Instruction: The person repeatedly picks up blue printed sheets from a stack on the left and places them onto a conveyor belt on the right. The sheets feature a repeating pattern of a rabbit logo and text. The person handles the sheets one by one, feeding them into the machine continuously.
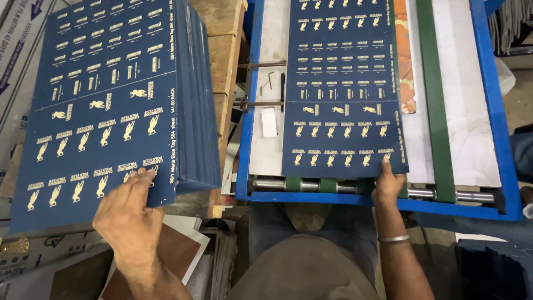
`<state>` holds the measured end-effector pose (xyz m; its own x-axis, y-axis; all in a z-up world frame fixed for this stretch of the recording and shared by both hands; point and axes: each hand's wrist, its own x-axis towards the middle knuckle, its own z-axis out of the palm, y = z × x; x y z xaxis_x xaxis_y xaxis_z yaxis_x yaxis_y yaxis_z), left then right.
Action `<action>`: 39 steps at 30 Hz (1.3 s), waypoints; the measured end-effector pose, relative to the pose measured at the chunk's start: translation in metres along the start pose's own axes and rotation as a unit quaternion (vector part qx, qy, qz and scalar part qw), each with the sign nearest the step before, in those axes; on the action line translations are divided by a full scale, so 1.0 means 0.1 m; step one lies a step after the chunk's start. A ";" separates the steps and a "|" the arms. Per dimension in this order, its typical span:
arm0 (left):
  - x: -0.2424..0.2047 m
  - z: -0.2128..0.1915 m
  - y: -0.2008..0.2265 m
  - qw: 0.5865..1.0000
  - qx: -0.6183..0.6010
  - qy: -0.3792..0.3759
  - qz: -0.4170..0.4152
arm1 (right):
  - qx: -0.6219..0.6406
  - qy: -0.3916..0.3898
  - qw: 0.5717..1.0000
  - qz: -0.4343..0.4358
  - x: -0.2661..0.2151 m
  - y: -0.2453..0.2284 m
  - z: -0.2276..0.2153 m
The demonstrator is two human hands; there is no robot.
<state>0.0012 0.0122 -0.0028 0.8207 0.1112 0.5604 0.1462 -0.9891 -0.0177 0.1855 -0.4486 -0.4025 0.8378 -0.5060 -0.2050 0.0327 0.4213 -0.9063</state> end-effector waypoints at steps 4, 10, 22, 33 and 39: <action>0.01 -0.01 0.04 1.000 -0.005 0.001 0.004 | 0.014 -0.046 0.990 0.133 0.04 -0.02 0.00; 0.08 -0.15 -0.14 0.995 -0.043 -0.037 0.080 | -0.032 -0.122 0.980 0.156 -0.21 -0.19 -0.03; -0.03 0.13 1.12 0.989 -0.005 -0.082 0.121 | 0.085 -0.602 0.778 0.155 -2.03 -1.68 1.66; 0.03 -0.45 0.79 0.978 -0.082 -0.131 0.140 | 0.115 -0.243 0.937 0.222 -1.35 -1.48 1.50; 0.36 -0.25 0.17 0.993 -0.003 -0.109 0.051 | 0.019 -0.091 0.992 0.085 -0.33 -0.91 0.51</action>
<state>0.0196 -0.0029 0.0377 0.9314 0.0276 0.3629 0.0527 -0.9968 -0.0593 0.1827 -0.4320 -0.2943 0.9173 -0.2833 -0.2799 -0.0989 0.5186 -0.8493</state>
